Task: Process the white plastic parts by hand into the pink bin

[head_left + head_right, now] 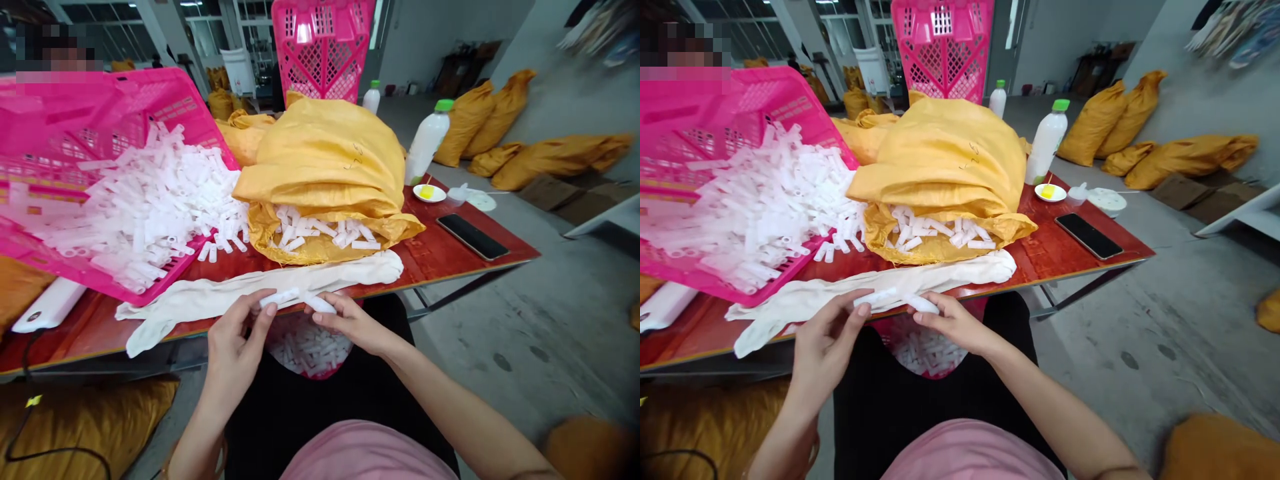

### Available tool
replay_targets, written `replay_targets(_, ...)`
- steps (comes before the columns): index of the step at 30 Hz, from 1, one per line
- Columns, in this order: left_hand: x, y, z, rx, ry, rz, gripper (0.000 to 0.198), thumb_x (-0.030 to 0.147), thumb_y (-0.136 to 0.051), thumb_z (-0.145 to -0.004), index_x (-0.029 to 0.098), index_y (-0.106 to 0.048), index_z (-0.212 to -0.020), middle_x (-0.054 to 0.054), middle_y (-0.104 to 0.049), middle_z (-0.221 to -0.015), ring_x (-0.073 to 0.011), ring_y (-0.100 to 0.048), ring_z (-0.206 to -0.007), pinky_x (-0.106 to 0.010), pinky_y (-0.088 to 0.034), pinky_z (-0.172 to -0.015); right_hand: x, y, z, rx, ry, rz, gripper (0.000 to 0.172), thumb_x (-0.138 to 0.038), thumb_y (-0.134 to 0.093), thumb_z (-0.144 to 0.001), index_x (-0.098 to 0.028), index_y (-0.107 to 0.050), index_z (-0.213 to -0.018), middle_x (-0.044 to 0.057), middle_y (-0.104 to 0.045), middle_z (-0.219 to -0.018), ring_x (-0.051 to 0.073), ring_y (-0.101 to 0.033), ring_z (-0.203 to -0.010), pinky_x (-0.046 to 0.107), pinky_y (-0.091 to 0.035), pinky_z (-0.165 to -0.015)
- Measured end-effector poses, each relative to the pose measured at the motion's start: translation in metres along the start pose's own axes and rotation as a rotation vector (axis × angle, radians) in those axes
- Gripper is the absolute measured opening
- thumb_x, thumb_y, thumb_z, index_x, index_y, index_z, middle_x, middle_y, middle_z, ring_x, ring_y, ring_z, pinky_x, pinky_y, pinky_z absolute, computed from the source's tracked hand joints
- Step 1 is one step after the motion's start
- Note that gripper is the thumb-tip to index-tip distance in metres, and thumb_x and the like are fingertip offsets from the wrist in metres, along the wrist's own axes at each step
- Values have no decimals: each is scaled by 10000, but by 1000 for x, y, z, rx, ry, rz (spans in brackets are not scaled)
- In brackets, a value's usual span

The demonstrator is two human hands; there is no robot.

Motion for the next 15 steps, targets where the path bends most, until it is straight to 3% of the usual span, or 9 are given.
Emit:
replay_targets(4,4,-1,1,-143,-133,-42,265,360,-576,-977,211,-710,-1150,-36,-719,-940,-162,-643,-779,-247,-496,-720,-2,6,11,-1,207,387,237,-359,-549,-1011,-166,-630,-1124,58,-649,-1020,163,-587,-883,269,-465,-777)
replay_targets(7,0,-4,0,-315,-68,-8,267,391,-587,-970,219,-735,-1111,-37,-746,-929,-175,-665,-792,-249,-501,-701,4,5,15,59,362,845,218,-272,-442,-1047,-168,-605,-1149,99,-650,-1044,199,-606,-916,311,-487,-813)
replay_targets(9,-3,-10,0,-387,3,52,299,427,-581,-968,211,-750,-1085,-23,-734,-809,-168,-648,-710,-247,-489,-641,8,1,16,81,411,1006,234,-269,-413,-1054,-161,-599,-1145,111,-649,-1011,206,-608,-872,315,-495,-773)
replay_targets(12,-6,-24,3,-400,91,142,338,459,-574,-963,192,-755,-1067,-15,-712,-724,-158,-634,-651,-244,-479,-600,11,-7,13,40,372,892,232,-325,-451,-1055,-162,-595,-1137,95,-656,-1008,196,-620,-870,296,-494,-765)
replay_targets(15,-12,-31,7,-237,178,219,316,462,-674,-898,192,-727,-1054,-11,-722,-756,-142,-625,-629,-233,-480,-584,7,-10,11,-49,233,628,251,-394,-522,-1032,-168,-611,-1096,34,-644,-918,152,-595,-798,248,-461,-720)
Point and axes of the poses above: each hand's wrist, its own z-axis away from the middle knuckle, its own y-axis out of the back of the hand, x = y × z, the point moved 2 cm from there along -z, towards the middle knuckle
